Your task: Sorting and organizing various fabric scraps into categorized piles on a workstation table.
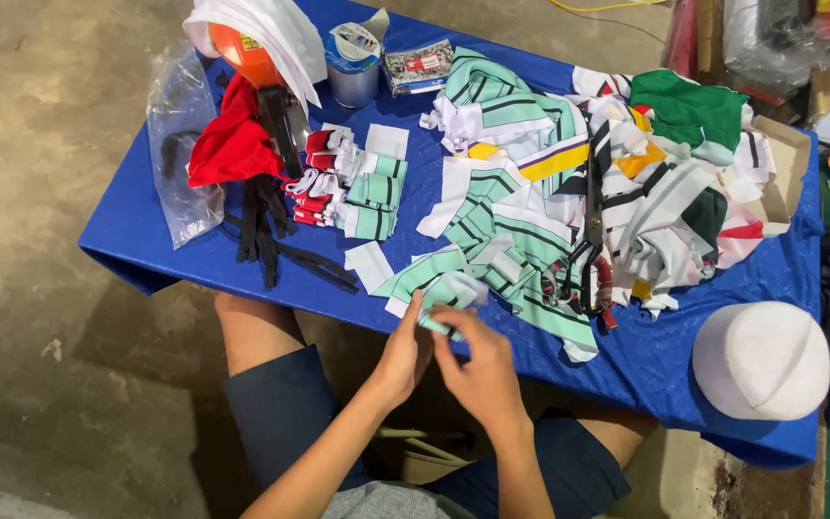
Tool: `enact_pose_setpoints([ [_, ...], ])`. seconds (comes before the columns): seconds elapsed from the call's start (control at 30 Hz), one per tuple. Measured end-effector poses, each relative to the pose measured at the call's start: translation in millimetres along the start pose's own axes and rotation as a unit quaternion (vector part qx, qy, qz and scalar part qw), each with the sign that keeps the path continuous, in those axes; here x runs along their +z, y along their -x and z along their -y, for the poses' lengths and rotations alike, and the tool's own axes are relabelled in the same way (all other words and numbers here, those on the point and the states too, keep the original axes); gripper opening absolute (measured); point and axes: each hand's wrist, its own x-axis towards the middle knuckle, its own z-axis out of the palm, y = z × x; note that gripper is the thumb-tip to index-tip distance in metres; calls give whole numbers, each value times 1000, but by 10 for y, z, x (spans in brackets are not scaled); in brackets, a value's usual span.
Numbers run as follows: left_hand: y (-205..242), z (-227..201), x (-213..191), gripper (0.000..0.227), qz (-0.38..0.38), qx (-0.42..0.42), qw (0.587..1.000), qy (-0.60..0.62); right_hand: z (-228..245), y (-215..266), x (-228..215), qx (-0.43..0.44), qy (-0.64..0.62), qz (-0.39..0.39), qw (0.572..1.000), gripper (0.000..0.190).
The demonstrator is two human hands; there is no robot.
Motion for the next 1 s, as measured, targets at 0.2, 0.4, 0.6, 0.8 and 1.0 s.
enact_pose_setpoints([
  [0.2,83,36,-143,68,80,21,990,115,-73,180,57,-41,18,73,996,22],
  [0.4,13,114,-285,55,-65,-25,995,66,-2,136,17,40,-43,35,998,19],
  [0.6,-67,340,-396,55,28,137,983,-118,98,-123,-99,97,-20,-65,993,13],
  [0.8,110,11,-184,21,11,201,956,-214,-5,-117,15,71,54,-111,990,9],
  [1.0,3,195,-330,16,-32,194,961,-195,138,-193,-10,118,51,-102,986,27],
])
